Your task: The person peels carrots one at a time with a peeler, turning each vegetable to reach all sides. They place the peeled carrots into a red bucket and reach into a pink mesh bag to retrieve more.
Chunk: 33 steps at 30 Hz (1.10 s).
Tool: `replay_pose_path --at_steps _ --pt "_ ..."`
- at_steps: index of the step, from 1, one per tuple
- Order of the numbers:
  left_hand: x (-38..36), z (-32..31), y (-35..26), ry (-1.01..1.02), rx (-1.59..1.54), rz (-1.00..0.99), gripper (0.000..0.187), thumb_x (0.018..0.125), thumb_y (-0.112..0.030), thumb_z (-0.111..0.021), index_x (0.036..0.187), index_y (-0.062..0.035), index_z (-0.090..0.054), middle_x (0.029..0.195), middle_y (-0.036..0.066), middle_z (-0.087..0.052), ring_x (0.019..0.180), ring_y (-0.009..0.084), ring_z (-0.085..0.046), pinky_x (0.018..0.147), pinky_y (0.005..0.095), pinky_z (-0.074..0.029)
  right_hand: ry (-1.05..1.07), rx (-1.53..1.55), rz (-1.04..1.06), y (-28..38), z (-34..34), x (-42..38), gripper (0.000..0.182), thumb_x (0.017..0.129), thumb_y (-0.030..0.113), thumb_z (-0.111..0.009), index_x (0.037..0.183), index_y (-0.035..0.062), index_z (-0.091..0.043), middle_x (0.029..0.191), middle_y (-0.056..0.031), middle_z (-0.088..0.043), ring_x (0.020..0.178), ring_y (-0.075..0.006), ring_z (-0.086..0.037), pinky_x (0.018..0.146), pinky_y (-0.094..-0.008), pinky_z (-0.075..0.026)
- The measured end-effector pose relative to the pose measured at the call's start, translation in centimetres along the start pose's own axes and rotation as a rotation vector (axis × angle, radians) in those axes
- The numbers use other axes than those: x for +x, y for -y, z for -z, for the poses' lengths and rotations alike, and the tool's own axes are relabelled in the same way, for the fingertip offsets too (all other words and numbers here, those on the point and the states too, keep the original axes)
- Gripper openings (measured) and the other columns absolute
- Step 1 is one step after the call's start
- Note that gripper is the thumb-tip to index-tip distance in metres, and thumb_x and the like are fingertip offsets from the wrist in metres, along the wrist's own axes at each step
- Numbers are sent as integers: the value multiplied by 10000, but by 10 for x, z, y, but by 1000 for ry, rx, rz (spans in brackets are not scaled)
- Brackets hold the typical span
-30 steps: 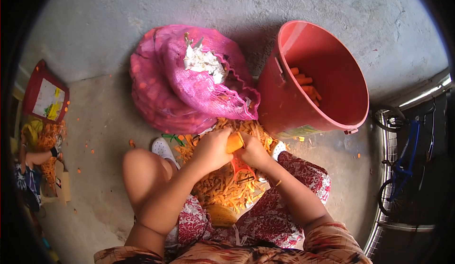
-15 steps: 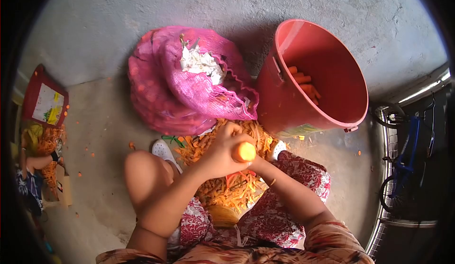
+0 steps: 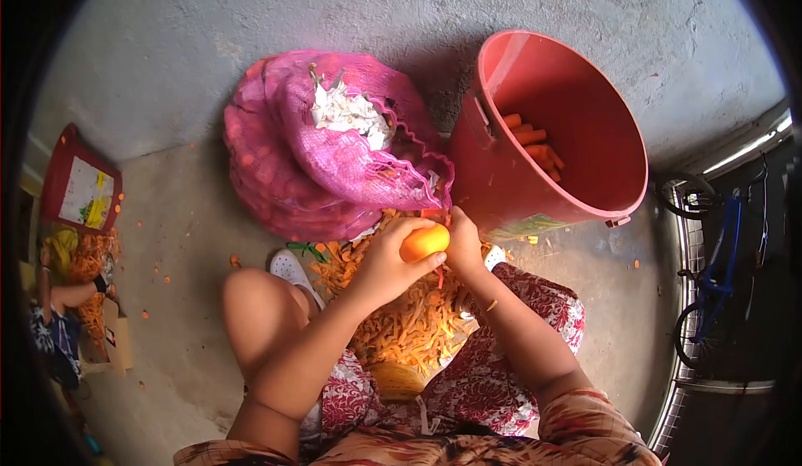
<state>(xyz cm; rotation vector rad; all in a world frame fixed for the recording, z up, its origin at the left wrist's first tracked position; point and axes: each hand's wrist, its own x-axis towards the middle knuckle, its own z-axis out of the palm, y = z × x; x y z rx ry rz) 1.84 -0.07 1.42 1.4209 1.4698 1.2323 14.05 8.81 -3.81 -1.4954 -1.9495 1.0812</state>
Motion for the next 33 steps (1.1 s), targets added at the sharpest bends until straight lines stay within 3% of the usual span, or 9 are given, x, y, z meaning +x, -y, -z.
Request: replay_pose_path --at_steps 2,5,11,18,23,27,30,31,33 --pt "-1 2 4 55 -84 105 428 664 -159 -700 1019 -22 -505 970 107 -549 916 181 -528 811 298 -407 -51 11 -27 7 5 2 234 739 186 -568 770 -30 -484 694 -224 -560 668 -361 -567 583 -397 -430" --pt "-7 -3 -4 9 72 156 473 638 -163 -715 1027 -11 -493 929 121 -561 873 205 -554 773 307 -425 -56 47 -1 8 6 2 226 744 180 -560 756 -30 -477 682 -229 -556 658 -378 -558 576 -399 -430" --pt "-6 -5 11 140 352 211 446 597 -97 -687 982 -11 -479 879 164 -563 834 288 -566 733 334 -433 -18 -140 57 27 12 -9 217 775 178 -542 788 -27 -473 648 -227 -531 591 -359 -528 551 -375 -411" --pt "8 14 9 -168 352 123 399 582 -28 -643 933 -16 -454 863 193 -549 840 348 -538 726 379 -434 124 -191 170 29 25 -9 215 740 161 -562 829 -6 -459 674 -228 -541 669 -391 -541 583 -423 -417" --pt "10 19 20 -187 366 109 429 596 -41 -633 985 -4 -456 908 191 -545 889 335 -535 756 363 -425 274 -243 257 37 24 -26 260 703 169 -575 882 24 -454 682 -199 -568 690 -375 -559 613 -440 -436" --pt "9 12 17 -178 324 96 422 586 -56 -648 962 -3 -463 886 195 -548 862 345 -537 740 373 -431 215 -240 292 31 18 -25 239 730 192 -563 875 29 -467 668 -197 -567 645 -377 -560 589 -447 -439" --pt "9 14 22 -190 321 123 432 572 -75 -659 950 -2 -464 869 195 -555 841 351 -542 726 378 -437 27 -200 217 21 24 -8 190 753 163 -537 852 15 -470 673 -205 -567 643 -384 -557 578 -446 -441" --pt "9 14 23 -190 319 151 438 568 -82 -661 950 -1 -463 867 195 -558 838 352 -545 724 379 -439 -101 -58 221 20 30 -1 152 778 130 -520 827 -2 -464 631 -200 -540 595 -329 -568 561 -411 -444" --pt "8 13 15 -127 296 180 446 568 -85 -665 962 -7 -472 888 174 -560 858 312 -553 739 352 -434 -275 143 78 27 42 9 115 840 128 -477 803 19 -479 683 -67 -546 592 -133 -511 544 -273 -423"
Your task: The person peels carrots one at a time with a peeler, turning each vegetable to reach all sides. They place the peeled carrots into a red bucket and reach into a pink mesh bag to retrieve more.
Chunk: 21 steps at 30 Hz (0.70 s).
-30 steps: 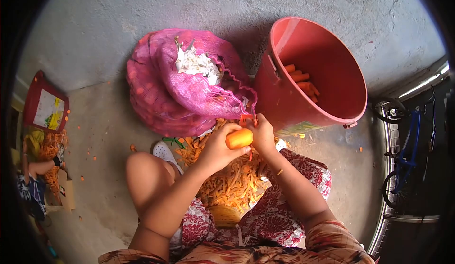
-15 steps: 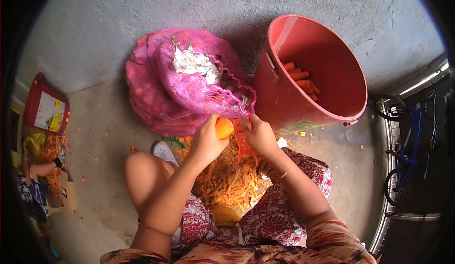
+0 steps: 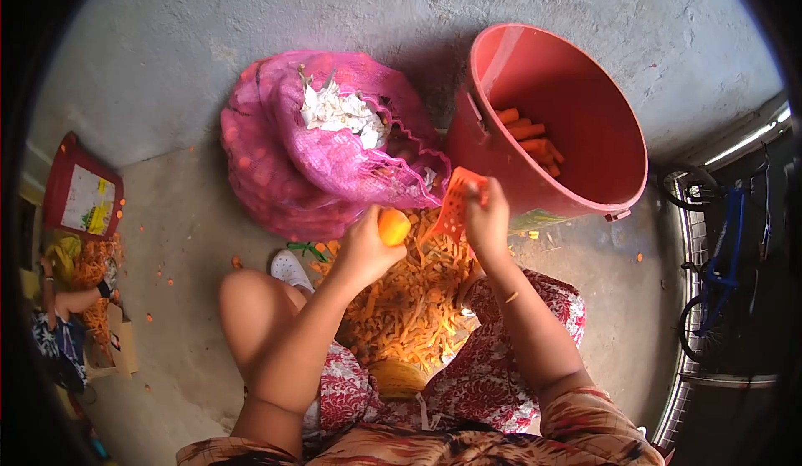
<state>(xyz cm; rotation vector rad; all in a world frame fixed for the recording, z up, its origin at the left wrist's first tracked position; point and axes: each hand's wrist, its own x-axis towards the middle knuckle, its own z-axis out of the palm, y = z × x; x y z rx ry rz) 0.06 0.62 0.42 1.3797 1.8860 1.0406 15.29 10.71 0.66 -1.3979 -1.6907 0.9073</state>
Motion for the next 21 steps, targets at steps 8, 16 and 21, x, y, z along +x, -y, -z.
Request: replay_pose_path --at_steps 8,16,21 --pt "-19 -22 -16 13 -82 -124 405 554 -88 -668 912 -23 -490 754 175 -578 740 337 -576 642 383 -460 -55 602 -21 17 -10 -14 98 868 122 -451 814 42 -465 661 38 -447 562 -28 -387 496 -178 -332" --pt "-30 -8 -20 -79 -60 -206 438 578 -17 -657 980 -28 -481 818 143 -578 787 289 -577 697 331 -449 -314 818 -85 12 -3 28 158 871 141 -440 754 54 -502 595 45 -476 492 -31 -430 439 -202 -353" --pt "-28 -13 -14 -111 68 -134 443 577 -34 -670 974 -26 -472 842 177 -568 805 333 -559 687 373 -450 -82 623 -40 36 -19 -10 128 857 152 -486 772 57 -477 613 50 -423 525 -30 -366 474 -182 -318"
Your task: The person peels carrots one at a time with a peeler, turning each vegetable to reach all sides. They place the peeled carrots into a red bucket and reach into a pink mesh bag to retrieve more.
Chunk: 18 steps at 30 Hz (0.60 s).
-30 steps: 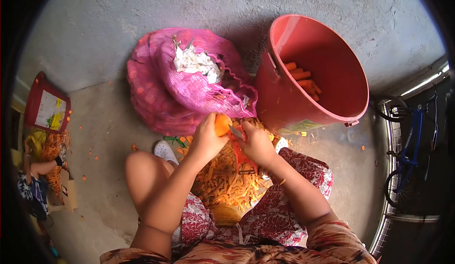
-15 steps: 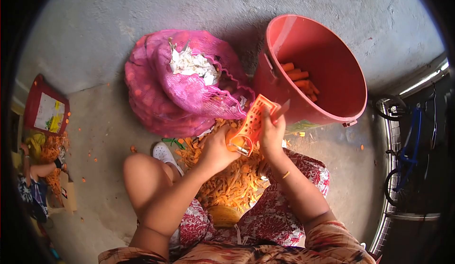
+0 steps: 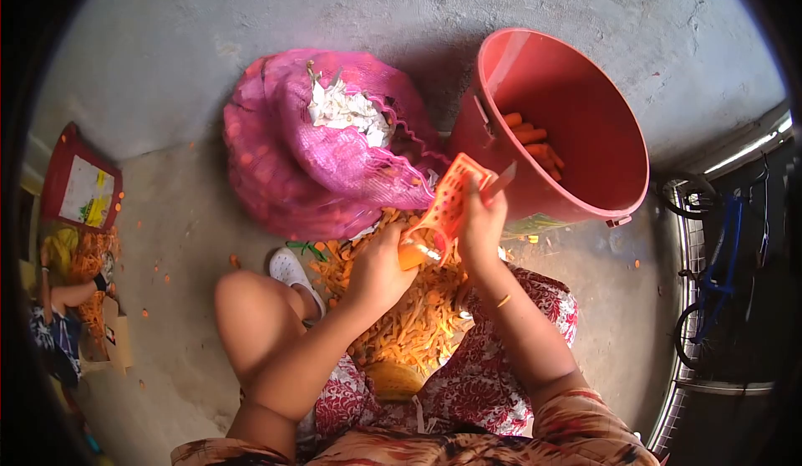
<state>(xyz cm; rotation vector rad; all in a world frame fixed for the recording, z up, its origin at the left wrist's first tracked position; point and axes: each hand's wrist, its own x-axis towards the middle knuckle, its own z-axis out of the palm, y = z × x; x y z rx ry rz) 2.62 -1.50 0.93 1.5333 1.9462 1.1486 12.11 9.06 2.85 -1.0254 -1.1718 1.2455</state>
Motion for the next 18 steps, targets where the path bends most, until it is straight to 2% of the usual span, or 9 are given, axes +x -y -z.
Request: replay_pose_path --at_steps 2,5,6,8,9,13,14,18 --pt "1 -1 -3 -20 11 4 454 574 -41 -676 976 -19 -466 851 189 -564 814 344 -552 683 389 -449 50 -37 32 -9 -2 -7 139 853 157 -497 775 45 -468 649 45 -420 591 -24 -371 523 -181 -326" --pt "1 1 3 -11 111 60 477 574 -42 -677 999 -13 -462 864 189 -563 815 347 -549 693 390 -446 -83 -38 -35 -10 -3 8 125 853 144 -492 787 40 -469 642 34 -431 554 -31 -363 493 -185 -323" --pt "-1 3 3 -48 122 -4 484 575 -39 -676 1007 -12 -459 872 191 -561 819 348 -547 700 389 -445 -157 -165 -9 -29 8 23 159 861 121 -462 729 35 -444 606 24 -433 546 -40 -380 494 -202 -364" --pt "-4 10 0 -123 146 -138 498 577 -33 -674 1023 -10 -454 888 194 -557 828 349 -544 714 388 -441 -241 -33 -19 -20 9 37 166 864 137 -455 738 29 -449 604 6 -468 503 -45 -401 459 -212 -378" --pt "-4 11 2 -114 185 -135 502 578 -30 -673 1028 -4 -451 892 196 -554 831 350 -542 722 388 -439 -266 27 -21 -7 6 36 160 864 137 -456 750 26 -455 607 -2 -481 488 -48 -406 446 -215 -379" --pt "0 13 8 -77 320 -115 513 581 -20 -671 1036 18 -438 896 204 -549 835 354 -538 738 390 -436 -110 -244 14 0 -7 6 127 854 111 -447 869 -5 -497 659 -28 -509 570 -79 -457 527 -231 -399" --pt "-1 13 8 -62 353 -109 514 581 -19 -671 1036 24 -435 894 207 -549 834 355 -538 739 391 -436 -122 -258 74 1 -13 -2 138 845 104 -453 888 -19 -499 670 -39 -512 599 -97 -457 557 -244 -396" --pt "-2 12 7 -98 308 -85 503 580 -23 -670 1025 26 -439 882 207 -547 813 355 -540 724 396 -439 -148 -374 83 -19 -11 0 141 838 93 -449 874 -35 -495 675 -107 -527 625 -152 -502 588 -282 -416"
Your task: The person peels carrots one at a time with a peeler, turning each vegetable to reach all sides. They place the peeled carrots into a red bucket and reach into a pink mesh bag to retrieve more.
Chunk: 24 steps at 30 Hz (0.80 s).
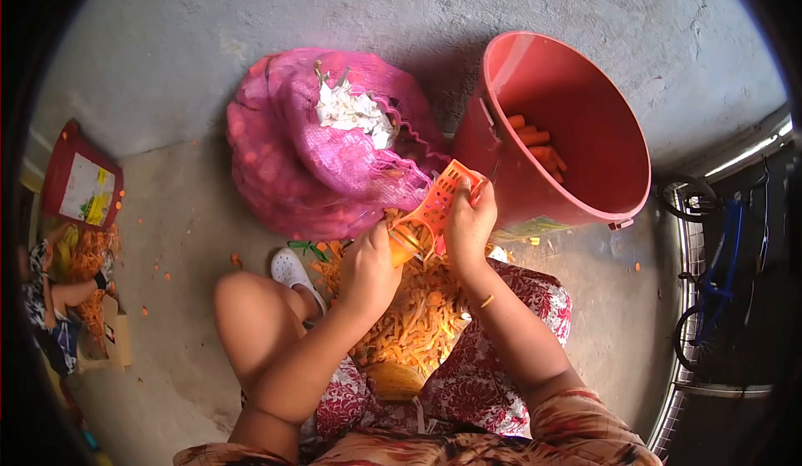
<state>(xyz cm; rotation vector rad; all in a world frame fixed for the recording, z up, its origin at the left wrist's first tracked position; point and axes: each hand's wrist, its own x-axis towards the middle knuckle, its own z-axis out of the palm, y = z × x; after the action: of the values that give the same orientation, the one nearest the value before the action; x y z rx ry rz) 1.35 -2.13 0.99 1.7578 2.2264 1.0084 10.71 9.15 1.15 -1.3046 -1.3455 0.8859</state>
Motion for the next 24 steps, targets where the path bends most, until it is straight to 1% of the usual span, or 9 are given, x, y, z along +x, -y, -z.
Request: replay_pose_path --at_steps 3,5,8,11,13,14,17,20,24 --pt "-2 2 0 -7 -51 11 483 580 -28 -667 1010 12 -451 873 206 -549 809 359 -539 713 400 -440 -139 -157 -55 -24 2 28 164 840 113 -447 861 -44 -488 685 -128 -548 629 -163 -530 588 -290 -424" --pt "-1 8 -2 -71 -99 1 462 582 -29 -663 997 -4 -462 868 209 -551 810 363 -538 706 403 -441 -65 50 -240 -11 10 39 177 836 132 -462 856 -41 -494 666 -120 -547 595 -141 -507 568 -279 -418" --pt "6 14 3 12 -103 173 436 587 -29 -654 983 -21 -470 874 208 -555 819 373 -535 701 406 -440 164 0 5 -14 7 25 162 823 136 -483 843 -23 -510 629 -103 -537 556 -127 -490 531 -272 -409" --pt "15 12 17 -31 -73 184 422 594 -29 -647 976 -22 -466 881 204 -553 824 380 -529 698 413 -437 525 -126 -127 -23 8 9 140 798 74 -467 875 -28 -526 658 -116 -560 592 -161 -543 579 -279 -432" --pt "18 11 23 -8 -75 202 419 604 -48 -647 977 -17 -459 895 200 -552 839 381 -523 705 421 -431 698 78 -163 -20 0 -6 119 761 36 -471 846 -35 -512 730 -139 -597 688 -200 -600 631 -295 -459" --pt "19 12 25 10 -64 212 419 606 -52 -647 978 -17 -458 896 201 -551 841 381 -522 706 422 -430 897 -179 -182 4 13 -11 120 732 21 -475 834 -36 -504 797 -151 -614 772 -214 -614 681 -304 -471" --pt "19 7 33 55 -29 220 439 604 -63 -654 991 -22 -451 901 203 -551 830 378 -530 688 415 -437 994 -361 45 1 14 -28 147 744 89 -492 821 -36 -485 755 -215 -563 730 -333 -563 662 -366 -433" --pt "15 1 36 124 -38 199 440 605 -33 -641 999 -23 -447 904 204 -551 818 375 -537 673 407 -443 1019 -340 17 0 18 -32 172 754 123 -498 806 -39 -469 736 -239 -523 728 -375 -521 655 -387 -407" --pt "13 -6 36 86 -38 75 445 597 40 -604 1009 -8 -441 904 211 -547 819 372 -540 680 407 -447 1030 -376 -9 -3 19 -33 190 764 142 -507 806 -39 -467 742 -238 -521 740 -365 -524 657 -382 -406"
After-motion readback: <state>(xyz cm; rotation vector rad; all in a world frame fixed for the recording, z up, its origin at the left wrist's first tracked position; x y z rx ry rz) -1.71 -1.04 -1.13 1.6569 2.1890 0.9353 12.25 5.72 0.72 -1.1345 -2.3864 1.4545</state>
